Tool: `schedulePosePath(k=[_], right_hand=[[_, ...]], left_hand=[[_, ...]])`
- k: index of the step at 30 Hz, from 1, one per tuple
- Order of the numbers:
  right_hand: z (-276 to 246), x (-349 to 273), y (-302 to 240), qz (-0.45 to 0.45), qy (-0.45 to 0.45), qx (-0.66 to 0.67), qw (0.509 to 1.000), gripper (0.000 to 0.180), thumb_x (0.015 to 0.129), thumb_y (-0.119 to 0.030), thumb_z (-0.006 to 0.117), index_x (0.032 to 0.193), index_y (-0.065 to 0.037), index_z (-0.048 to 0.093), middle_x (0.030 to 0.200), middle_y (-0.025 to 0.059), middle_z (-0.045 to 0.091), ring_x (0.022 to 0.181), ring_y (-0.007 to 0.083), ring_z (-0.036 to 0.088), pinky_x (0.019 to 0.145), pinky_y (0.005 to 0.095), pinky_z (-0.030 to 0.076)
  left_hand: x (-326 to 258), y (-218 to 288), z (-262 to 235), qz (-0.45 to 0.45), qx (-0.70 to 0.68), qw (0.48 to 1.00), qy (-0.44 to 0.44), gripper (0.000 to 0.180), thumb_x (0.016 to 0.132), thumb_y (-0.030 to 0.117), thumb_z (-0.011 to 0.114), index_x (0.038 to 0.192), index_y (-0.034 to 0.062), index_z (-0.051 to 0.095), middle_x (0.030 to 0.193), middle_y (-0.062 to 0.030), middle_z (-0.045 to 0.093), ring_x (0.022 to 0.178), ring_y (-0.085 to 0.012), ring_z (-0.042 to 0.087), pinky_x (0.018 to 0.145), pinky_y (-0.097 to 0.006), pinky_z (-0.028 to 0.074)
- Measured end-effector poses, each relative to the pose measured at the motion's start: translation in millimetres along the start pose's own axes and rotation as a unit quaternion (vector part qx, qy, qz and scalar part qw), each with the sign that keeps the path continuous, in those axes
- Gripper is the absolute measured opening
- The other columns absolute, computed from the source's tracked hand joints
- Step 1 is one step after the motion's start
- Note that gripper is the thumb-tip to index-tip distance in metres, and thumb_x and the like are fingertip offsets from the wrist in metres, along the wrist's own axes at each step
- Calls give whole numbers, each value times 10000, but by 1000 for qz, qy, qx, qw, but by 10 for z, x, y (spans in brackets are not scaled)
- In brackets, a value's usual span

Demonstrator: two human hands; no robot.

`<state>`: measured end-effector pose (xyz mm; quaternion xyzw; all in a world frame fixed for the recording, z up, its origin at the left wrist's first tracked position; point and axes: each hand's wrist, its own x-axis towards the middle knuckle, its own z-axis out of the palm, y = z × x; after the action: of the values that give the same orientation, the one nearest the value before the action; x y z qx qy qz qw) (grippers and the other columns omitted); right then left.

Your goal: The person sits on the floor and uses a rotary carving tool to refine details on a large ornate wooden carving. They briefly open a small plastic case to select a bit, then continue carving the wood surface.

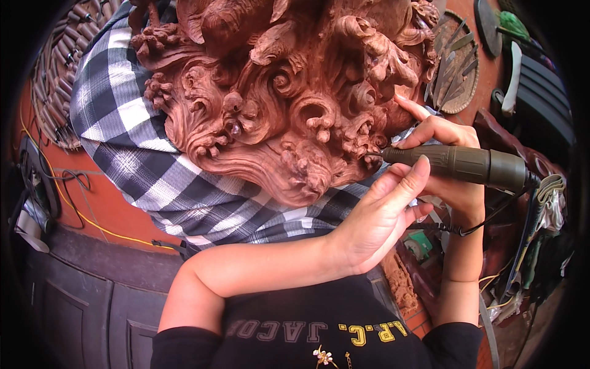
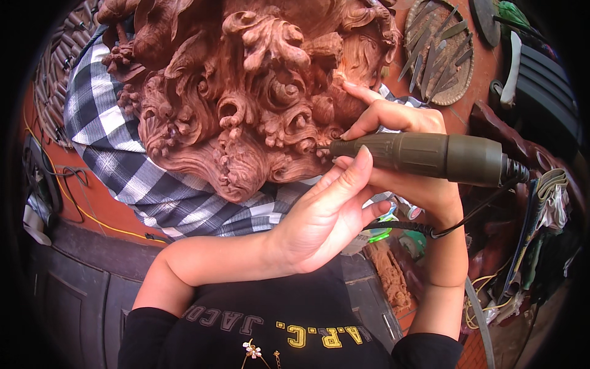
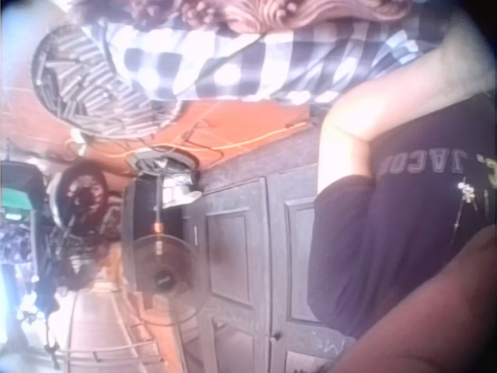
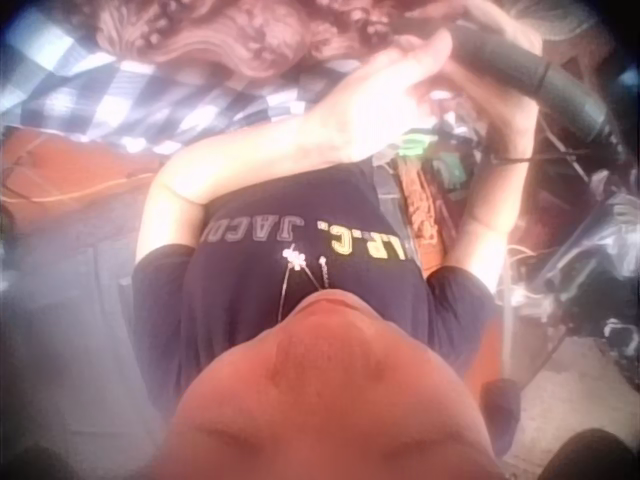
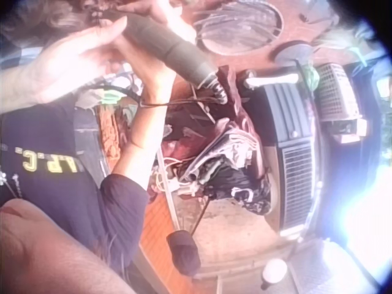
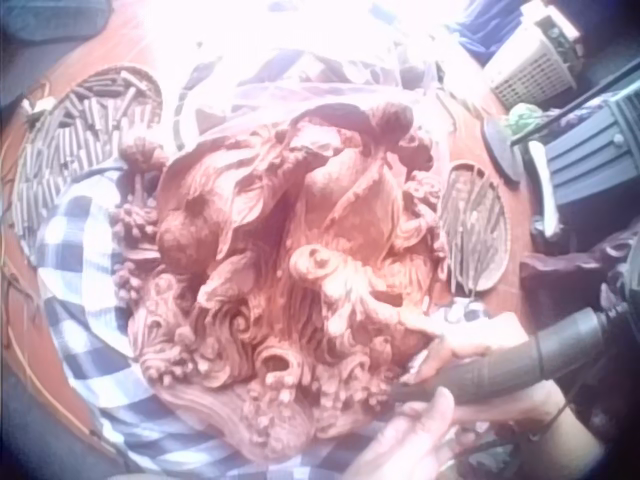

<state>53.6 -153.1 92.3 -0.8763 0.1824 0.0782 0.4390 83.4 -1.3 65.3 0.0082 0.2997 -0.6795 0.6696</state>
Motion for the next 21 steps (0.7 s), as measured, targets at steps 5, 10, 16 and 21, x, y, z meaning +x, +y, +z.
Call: schedulePosePath(k=[5, 10, 16, 21], right_hand=[[-25, -13, 5, 8, -25, -23, 999, 218, 600, -121, 820, 714, -25, 660, 738, 101, 667, 983, 241, 686, 739, 282, 508], [23, -22, 10, -24, 4, -30, 999, 232, 595, -138, 826, 722, -30, 664, 755, 103, 675, 935, 229, 699, 731, 276, 510], [61, -45, -7, 9, 28, -39, 999, 256, 582, -155, 830, 734, -45, 656, 931, 128, 708, 778, 187, 704, 746, 281, 516], [90, -69, 29, 14, 42, -39, 998, 258, 578, -160, 827, 727, -49, 648, 1053, 153, 695, 681, 159, 682, 741, 275, 515]], left_hand=[[-5, -9, -23, -2, -12, 1000, -2, 249, 985, 379, 488, 1138, 183, 478, 1143, 51, 498, 1065, -57, 466, 908, -304, 398], [-17, -4, -45, -4, -9, 1000, -3, 264, 987, 380, 485, 1166, 186, 467, 1152, 50, 497, 1082, -62, 461, 906, -301, 392], [-8, 34, -29, 4, 13, 1000, 3, 281, 987, 387, 485, 1189, 194, 459, 1156, 57, 493, 1077, -59, 449, 901, -291, 375], [0, 37, -30, 6, 20, 1000, 6, 274, 984, 392, 491, 1173, 196, 466, 1141, 62, 494, 1060, -56, 450, 895, -285, 372]])
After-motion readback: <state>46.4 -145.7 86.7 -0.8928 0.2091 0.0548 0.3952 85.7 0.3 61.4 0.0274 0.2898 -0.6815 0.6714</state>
